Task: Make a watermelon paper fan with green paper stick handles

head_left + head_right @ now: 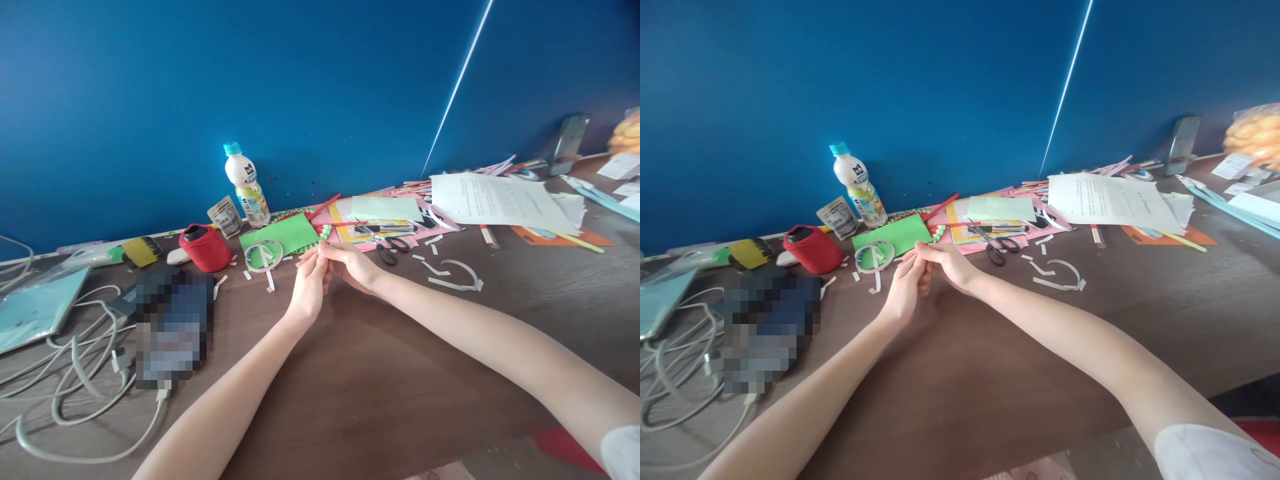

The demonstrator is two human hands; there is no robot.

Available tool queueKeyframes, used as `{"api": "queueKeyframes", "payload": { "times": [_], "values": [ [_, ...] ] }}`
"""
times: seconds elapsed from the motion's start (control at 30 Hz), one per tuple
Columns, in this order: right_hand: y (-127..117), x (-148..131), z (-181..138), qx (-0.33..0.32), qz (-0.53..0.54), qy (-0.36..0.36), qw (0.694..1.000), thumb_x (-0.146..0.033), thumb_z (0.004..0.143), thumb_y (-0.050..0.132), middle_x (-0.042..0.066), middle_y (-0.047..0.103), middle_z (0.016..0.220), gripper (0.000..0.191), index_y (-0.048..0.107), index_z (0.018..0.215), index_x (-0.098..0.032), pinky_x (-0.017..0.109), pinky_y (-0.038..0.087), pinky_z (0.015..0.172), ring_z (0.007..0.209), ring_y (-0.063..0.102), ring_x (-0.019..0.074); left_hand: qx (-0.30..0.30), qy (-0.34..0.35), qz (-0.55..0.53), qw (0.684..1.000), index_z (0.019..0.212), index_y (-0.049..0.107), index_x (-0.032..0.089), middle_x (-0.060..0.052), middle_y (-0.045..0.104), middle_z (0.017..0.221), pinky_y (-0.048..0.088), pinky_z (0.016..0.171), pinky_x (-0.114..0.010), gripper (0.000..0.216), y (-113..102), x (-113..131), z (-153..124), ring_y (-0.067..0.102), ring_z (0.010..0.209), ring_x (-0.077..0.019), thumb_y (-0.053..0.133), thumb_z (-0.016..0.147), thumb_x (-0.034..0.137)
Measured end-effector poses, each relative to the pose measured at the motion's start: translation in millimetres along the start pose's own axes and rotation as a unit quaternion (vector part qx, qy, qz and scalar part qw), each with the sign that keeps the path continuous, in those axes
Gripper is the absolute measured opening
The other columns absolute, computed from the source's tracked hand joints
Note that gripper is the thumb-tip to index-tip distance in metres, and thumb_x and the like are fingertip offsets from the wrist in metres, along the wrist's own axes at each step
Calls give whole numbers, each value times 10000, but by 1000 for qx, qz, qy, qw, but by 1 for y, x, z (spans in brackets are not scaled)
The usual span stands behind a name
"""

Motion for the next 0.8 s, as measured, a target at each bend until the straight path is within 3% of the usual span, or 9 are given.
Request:
{"api": "queueKeyframes", "payload": {
  "times": [0.2, 0.47, 0.67, 0.8],
  "values": [
    [-6, 1, 0, 41, -22, -10, 999, -449, 732, 590, 16, 569, 493, 335, 652, 714, -120, 256, 418, 459, 450, 528, 131, -5, 6, 3, 1000, 592, 365, 177, 94, 209, 470, 115, 357, -158, 382, 4, 3, -4, 164, 376, -18, 526, 788, 464],
    [-7, 1, 0, 29, -29, -21, 999, -392, 757, 555, 3, 562, 489, 302, 672, 732, -115, 248, 438, 462, 458, 536, 123, -9, 18, 27, 999, 588, 375, 172, 94, 229, 462, 125, 361, -166, 391, 2, -1, -2, 177, 377, -17, 522, 783, 478],
    [-8, 1, 1, 37, -39, 0, 999, -466, 795, 490, 75, 684, 802, 375, 646, 816, -126, 257, 426, 352, 412, 539, 120, -45, 37, 13, 998, 610, 410, 166, 59, 401, 508, 270, 398, -167, 367, 5, -7, 3, 347, 415, -34, 524, 782, 470],
    [-17, -1, 1, 72, -19, -4, 997, -509, 804, 480, 95, 694, 830, 397, 613, 802, -134, 230, 401, 320, 439, 550, 118, -64, 5, 23, 998, 704, 487, 155, 28, 533, 577, 369, 456, -181, 269, 7, -9, 2, 458, 452, -54, 589, 752, 399]
  ]
}}
Point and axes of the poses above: each hand's wrist, its own z-axis towards the middle knuckle, its own y-axis out of the palm, x = y × z, the point moved 6 cm from there along z, towards the middle knuckle
